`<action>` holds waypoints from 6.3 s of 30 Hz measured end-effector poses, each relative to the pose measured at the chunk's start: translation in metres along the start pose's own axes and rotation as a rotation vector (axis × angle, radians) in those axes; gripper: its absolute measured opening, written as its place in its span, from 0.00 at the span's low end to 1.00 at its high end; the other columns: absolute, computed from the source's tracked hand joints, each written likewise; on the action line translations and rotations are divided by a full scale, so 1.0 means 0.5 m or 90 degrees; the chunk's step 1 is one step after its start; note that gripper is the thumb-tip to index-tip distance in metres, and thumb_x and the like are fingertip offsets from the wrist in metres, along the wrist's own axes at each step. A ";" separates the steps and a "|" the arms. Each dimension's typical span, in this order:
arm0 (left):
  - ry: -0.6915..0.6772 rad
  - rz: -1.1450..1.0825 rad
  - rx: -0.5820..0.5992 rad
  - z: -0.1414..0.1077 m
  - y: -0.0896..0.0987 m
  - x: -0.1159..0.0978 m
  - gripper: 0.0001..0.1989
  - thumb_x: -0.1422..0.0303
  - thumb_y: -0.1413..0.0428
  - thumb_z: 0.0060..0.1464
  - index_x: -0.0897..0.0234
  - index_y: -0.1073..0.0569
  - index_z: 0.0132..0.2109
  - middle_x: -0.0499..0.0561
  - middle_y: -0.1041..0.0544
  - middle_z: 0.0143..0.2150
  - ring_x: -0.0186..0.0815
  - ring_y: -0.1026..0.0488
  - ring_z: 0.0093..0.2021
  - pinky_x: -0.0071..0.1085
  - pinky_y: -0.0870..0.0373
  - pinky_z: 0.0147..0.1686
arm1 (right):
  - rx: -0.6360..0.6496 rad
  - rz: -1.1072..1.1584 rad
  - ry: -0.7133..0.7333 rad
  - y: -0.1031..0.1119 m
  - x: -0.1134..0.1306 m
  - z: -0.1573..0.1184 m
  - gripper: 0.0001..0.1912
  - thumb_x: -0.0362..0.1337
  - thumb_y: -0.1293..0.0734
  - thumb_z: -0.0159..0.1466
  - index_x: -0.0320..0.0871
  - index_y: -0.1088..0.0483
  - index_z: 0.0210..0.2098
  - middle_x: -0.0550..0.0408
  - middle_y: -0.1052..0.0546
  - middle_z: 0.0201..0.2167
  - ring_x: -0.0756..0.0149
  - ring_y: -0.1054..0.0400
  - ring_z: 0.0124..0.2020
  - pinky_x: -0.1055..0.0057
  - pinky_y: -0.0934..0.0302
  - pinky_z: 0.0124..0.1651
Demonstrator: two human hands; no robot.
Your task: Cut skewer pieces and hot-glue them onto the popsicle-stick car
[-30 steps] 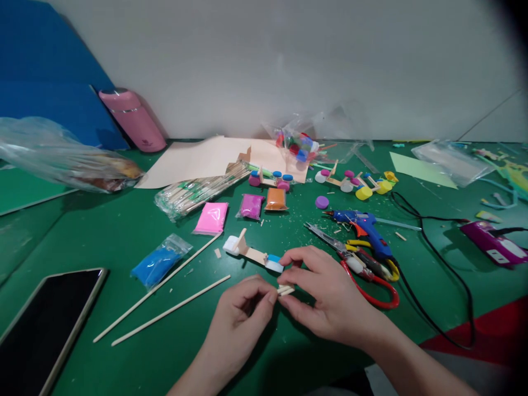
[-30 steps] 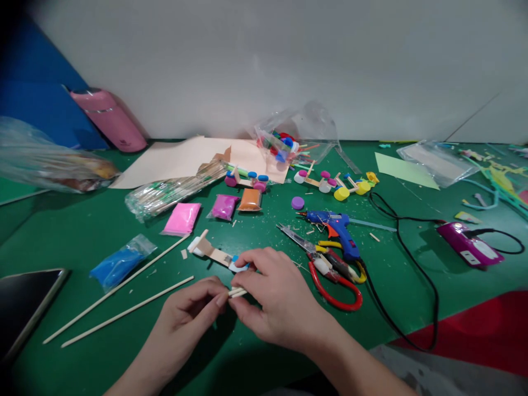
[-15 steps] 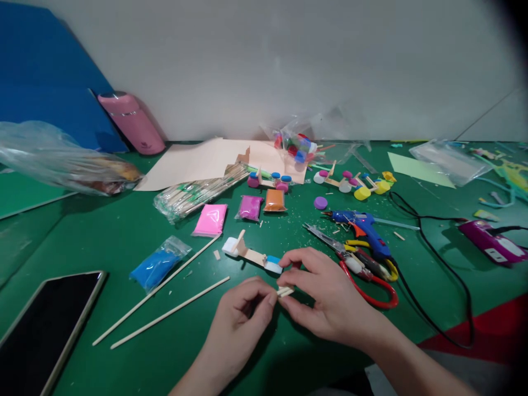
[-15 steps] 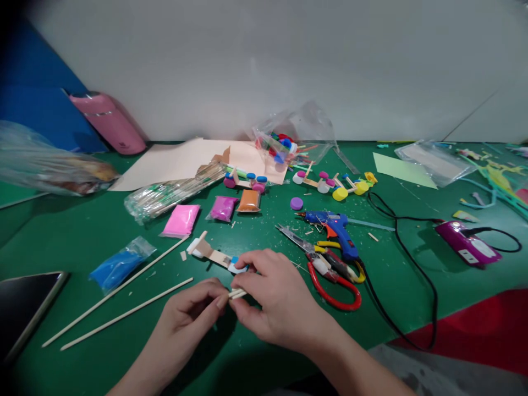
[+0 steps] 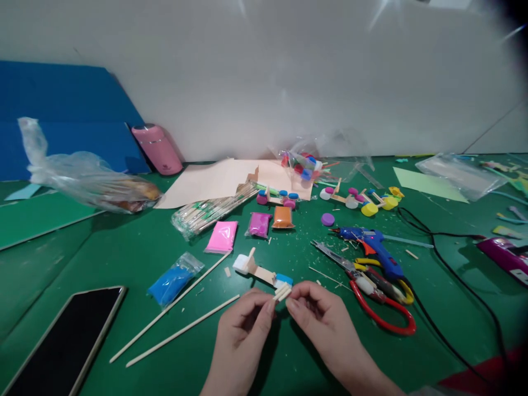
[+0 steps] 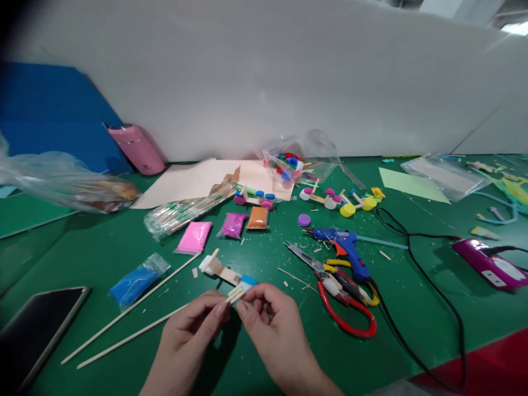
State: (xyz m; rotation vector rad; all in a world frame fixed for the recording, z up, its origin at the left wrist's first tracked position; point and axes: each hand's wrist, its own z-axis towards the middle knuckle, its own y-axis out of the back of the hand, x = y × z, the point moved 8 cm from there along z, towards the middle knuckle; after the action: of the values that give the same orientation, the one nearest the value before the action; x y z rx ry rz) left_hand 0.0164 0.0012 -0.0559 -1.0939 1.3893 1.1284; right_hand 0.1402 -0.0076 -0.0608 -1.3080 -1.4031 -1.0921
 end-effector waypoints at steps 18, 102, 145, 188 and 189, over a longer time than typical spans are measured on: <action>-0.081 0.085 0.026 -0.005 -0.013 -0.024 0.08 0.68 0.49 0.51 0.66 0.30 0.26 0.46 0.35 0.22 0.30 0.38 0.23 0.25 0.42 0.23 | -0.046 0.035 0.008 -0.009 0.020 -0.004 0.12 0.44 0.35 0.53 0.41 0.37 0.22 0.63 0.39 0.17 0.75 0.48 0.19 0.78 0.51 0.21; 0.007 0.165 0.105 -0.001 -0.057 -0.027 0.10 0.68 0.52 0.53 0.66 0.30 0.28 0.46 0.33 0.24 0.30 0.37 0.27 0.24 0.41 0.27 | 0.012 -0.432 0.364 0.043 0.087 -0.048 0.09 0.31 0.35 0.54 0.43 0.33 0.35 0.51 0.34 0.42 0.62 0.40 0.46 0.67 0.45 0.49; -0.004 0.235 -0.091 0.022 0.013 -0.028 0.05 0.69 0.49 0.48 0.65 0.30 0.28 0.46 0.31 0.24 0.31 0.35 0.24 0.26 0.38 0.24 | 0.026 -0.710 0.256 0.037 0.094 0.011 0.07 0.36 0.40 0.58 0.45 0.31 0.32 0.54 0.32 0.28 0.64 0.36 0.31 0.72 0.46 0.30; -0.270 0.391 -0.041 0.039 -0.023 -0.034 0.09 0.75 0.53 0.52 0.65 0.30 0.39 0.54 0.34 0.37 0.37 0.33 0.38 0.32 0.33 0.38 | -0.068 -0.106 -0.102 0.325 0.029 -0.054 0.18 0.51 0.44 0.59 0.47 0.34 0.22 0.52 0.34 0.20 0.65 0.39 0.21 0.68 0.46 0.21; -0.269 0.388 -0.037 0.038 -0.024 -0.033 0.09 0.75 0.53 0.52 0.65 0.30 0.39 0.54 0.34 0.36 0.37 0.33 0.38 0.32 0.33 0.38 | -0.054 -0.160 -0.099 0.305 0.028 -0.059 0.17 0.50 0.44 0.60 0.47 0.33 0.23 0.52 0.33 0.21 0.64 0.38 0.22 0.68 0.45 0.23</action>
State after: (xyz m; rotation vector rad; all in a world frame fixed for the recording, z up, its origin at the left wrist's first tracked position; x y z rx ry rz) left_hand 0.0324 0.0192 -0.0419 -0.4184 1.3793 1.7275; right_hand 0.2933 -0.0261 -0.0373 -1.3245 -1.6885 -1.2493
